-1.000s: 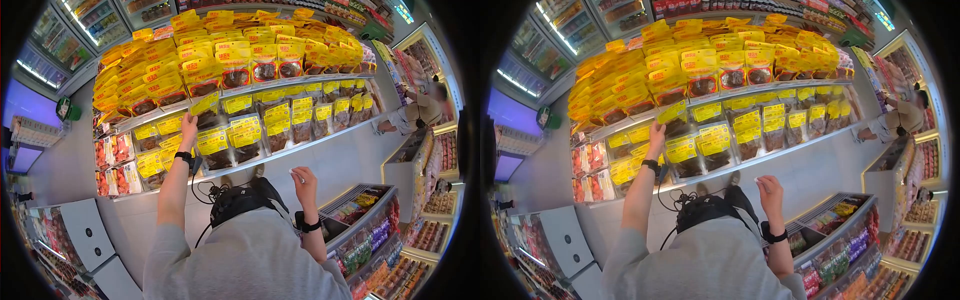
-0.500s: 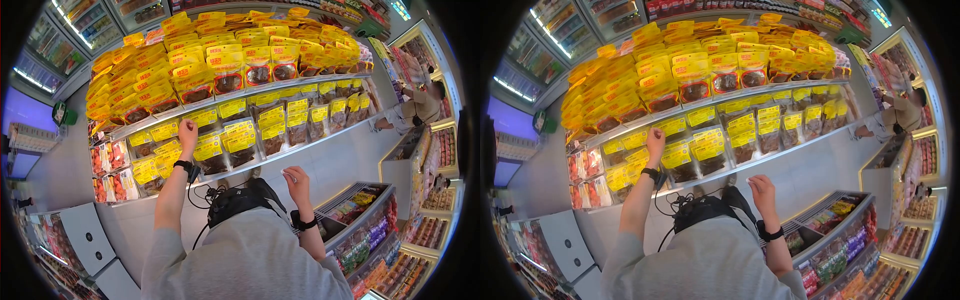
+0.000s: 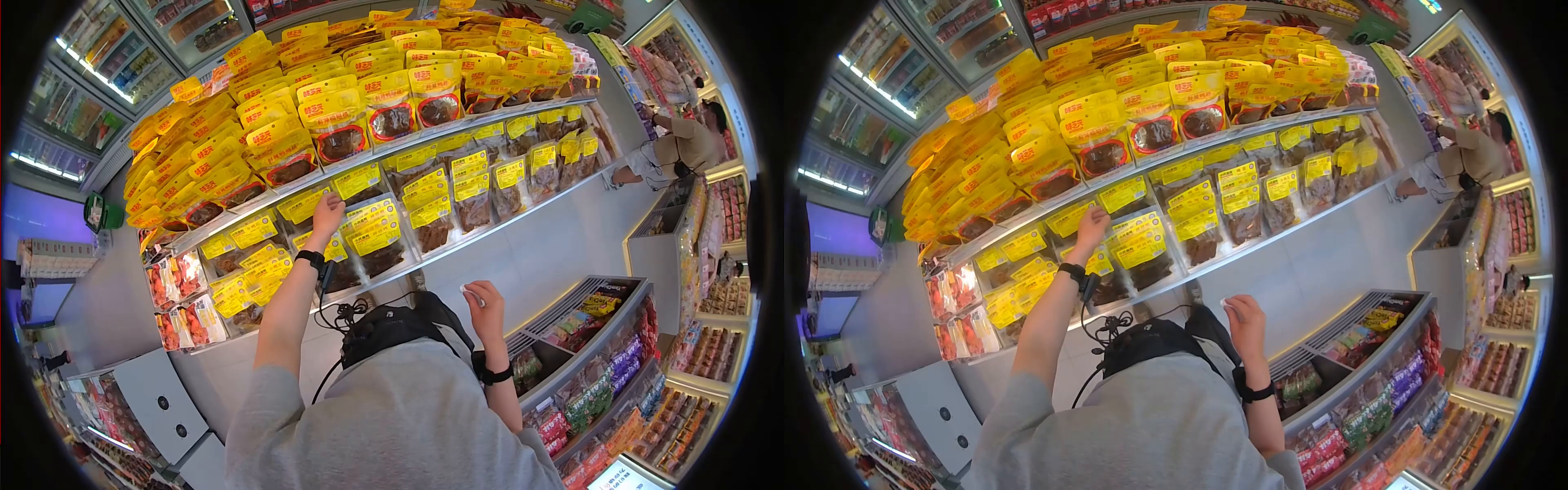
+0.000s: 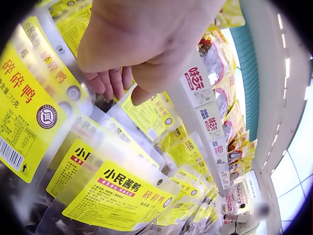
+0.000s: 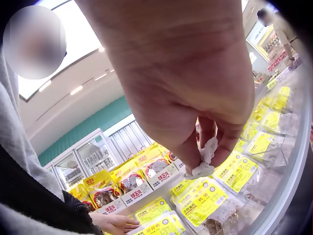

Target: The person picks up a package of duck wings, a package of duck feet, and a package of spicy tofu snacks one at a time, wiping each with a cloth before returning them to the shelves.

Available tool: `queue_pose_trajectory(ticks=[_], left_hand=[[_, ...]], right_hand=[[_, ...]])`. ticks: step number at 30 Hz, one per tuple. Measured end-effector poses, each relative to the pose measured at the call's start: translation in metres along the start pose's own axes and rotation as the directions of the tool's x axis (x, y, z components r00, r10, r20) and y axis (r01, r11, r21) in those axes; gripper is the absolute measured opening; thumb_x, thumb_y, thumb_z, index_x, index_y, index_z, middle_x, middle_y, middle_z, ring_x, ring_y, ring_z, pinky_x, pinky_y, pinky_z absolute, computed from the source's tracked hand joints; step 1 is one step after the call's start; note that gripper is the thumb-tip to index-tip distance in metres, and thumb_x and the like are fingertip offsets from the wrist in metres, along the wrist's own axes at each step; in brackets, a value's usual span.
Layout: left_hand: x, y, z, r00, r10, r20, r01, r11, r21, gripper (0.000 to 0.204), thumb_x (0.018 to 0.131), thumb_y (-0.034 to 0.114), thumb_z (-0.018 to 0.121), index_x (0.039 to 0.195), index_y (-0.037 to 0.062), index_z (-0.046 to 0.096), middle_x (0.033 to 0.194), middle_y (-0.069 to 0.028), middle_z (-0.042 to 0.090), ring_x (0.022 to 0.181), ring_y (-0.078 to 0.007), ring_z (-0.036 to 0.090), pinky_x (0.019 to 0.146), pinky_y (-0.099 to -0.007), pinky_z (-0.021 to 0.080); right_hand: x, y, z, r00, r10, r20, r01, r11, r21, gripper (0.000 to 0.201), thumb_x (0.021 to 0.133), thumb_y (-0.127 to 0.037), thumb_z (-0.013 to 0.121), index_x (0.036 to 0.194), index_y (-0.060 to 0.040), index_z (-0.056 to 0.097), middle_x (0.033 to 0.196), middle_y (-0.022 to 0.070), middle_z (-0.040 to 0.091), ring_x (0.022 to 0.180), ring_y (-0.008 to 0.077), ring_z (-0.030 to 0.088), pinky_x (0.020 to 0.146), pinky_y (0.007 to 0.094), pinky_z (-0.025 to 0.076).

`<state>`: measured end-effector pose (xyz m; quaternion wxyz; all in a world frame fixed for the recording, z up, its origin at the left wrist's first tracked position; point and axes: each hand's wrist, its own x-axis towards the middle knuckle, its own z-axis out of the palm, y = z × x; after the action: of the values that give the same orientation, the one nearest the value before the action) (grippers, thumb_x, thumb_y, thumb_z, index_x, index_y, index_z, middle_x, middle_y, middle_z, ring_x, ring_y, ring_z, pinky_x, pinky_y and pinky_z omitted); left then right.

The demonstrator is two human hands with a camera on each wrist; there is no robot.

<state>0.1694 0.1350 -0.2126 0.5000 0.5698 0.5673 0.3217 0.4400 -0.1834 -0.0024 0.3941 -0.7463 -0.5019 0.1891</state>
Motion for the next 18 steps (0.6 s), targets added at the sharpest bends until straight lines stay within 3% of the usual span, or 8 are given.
queue_pose_trajectory(ticks=[3, 5, 6, 8, 13, 15, 18], left_hand=[[0.001, 0.006, 0.01, 0.997, -0.014, -0.077, 0.013, 1.0, -0.015, 0.039, 0.084, 0.017, 0.07, 0.115, -0.0035, 0.057, 0.096, -0.0091, 0.067, 0.083, -0.0174, 0.064, 0.078, -0.0315, 0.053], [0.001, 0.01, 0.014, 0.998, -0.03, -0.063, 0.037, 0.992, 0.124, 0.028, 0.083, 0.018, 0.072, 0.1, -0.0012, 0.062, 0.083, -0.0081, 0.066, 0.076, -0.0174, 0.064, 0.074, -0.0314, 0.052], [0.001, 0.017, 0.016, 0.997, -0.03, -0.069, 0.038, 0.992, 0.122, 0.028, 0.083, 0.018, 0.072, 0.1, -0.0012, 0.062, 0.083, -0.0081, 0.066, 0.076, -0.0174, 0.064, 0.074, -0.0314, 0.052], [-0.006, 0.038, 0.019, 0.997, -0.067, -0.038, 0.075, 0.957, 0.28, 0.023, 0.083, 0.02, 0.073, 0.088, 0.0004, 0.062, 0.077, -0.0091, 0.065, 0.072, -0.0184, 0.063, 0.071, -0.0309, 0.05], [-0.024, 0.065, 0.031, 0.997, 0.074, -0.013, -0.064, 0.925, 0.375, 0.022, 0.089, 0.017, 0.069, 0.088, -0.0008, 0.056, 0.079, -0.0107, 0.066, 0.073, -0.0178, 0.061, 0.067, -0.0319, 0.048], [-0.036, 0.077, 0.036, 0.953, 0.297, -0.056, -0.294, 0.954, 0.053, 0.018, 0.094, 0.013, 0.063, 0.091, -0.0006, 0.052, 0.075, -0.0099, 0.062, 0.069, -0.0165, 0.056, 0.064, -0.0317, 0.046], [-0.055, 0.112, 0.027, 0.978, 0.193, -0.081, -0.177, 0.968, 0.178, 0.015, 0.096, 0.01, 0.059, 0.093, 0.0008, 0.048, 0.076, -0.0097, 0.061, 0.068, -0.0149, 0.054, 0.065, -0.0306, 0.045]], right_hand=[[0.003, 0.022, -0.013, 1.0, 0.021, 0.004, -0.021, 0.999, -0.026, 0.013, 0.08, 0.002, 0.07, 0.092, 0.0003, 0.07, 0.089, 0.0135, 0.066, 0.08, 0.0288, 0.065, 0.071, 0.0324, 0.051], [0.014, 0.031, -0.021, 1.0, 0.013, 0.02, -0.013, 1.0, -0.023, 0.012, 0.08, 0.002, 0.069, 0.092, 0.0003, 0.069, 0.089, 0.0145, 0.066, 0.08, 0.0315, 0.064, 0.071, 0.0347, 0.051], [0.02, 0.035, -0.027, 0.999, 0.014, 0.032, -0.014, 1.0, -0.023, 0.011, 0.081, 0.001, 0.069, 0.092, 0.0003, 0.069, 0.089, 0.0156, 0.065, 0.08, 0.0342, 0.064, 0.072, 0.0371, 0.051], [0.035, 0.045, -0.036, 0.999, -0.013, 0.045, 0.014, 1.0, -0.022, 0.012, 0.08, 0.001, 0.07, 0.092, 0.0002, 0.069, 0.089, 0.0144, 0.066, 0.08, 0.0313, 0.065, 0.071, 0.0346, 0.051], [0.069, 0.068, -0.055, 0.996, -0.059, 0.073, 0.06, 0.998, -0.015, 0.013, 0.081, 0.002, 0.07, 0.093, 0.0, 0.07, 0.089, 0.0134, 0.066, 0.08, 0.0286, 0.065, 0.071, 0.0321, 0.051], [0.081, 0.078, -0.059, 0.993, -0.055, 0.105, 0.053, 0.998, 0.028, 0.01, 0.081, 0.0, 0.069, 0.091, 0.0004, 0.068, 0.09, 0.0162, 0.065, 0.083, 0.0353, 0.064, 0.073, 0.0378, 0.051], [0.101, 0.091, -0.06, 0.984, -0.104, 0.147, 0.096, 0.993, 0.062, 0.012, 0.081, 0.0, 0.069, 0.093, 0.0003, 0.069, 0.089, 0.0156, 0.065, 0.084, 0.0344, 0.064, 0.074, 0.0367, 0.051]])
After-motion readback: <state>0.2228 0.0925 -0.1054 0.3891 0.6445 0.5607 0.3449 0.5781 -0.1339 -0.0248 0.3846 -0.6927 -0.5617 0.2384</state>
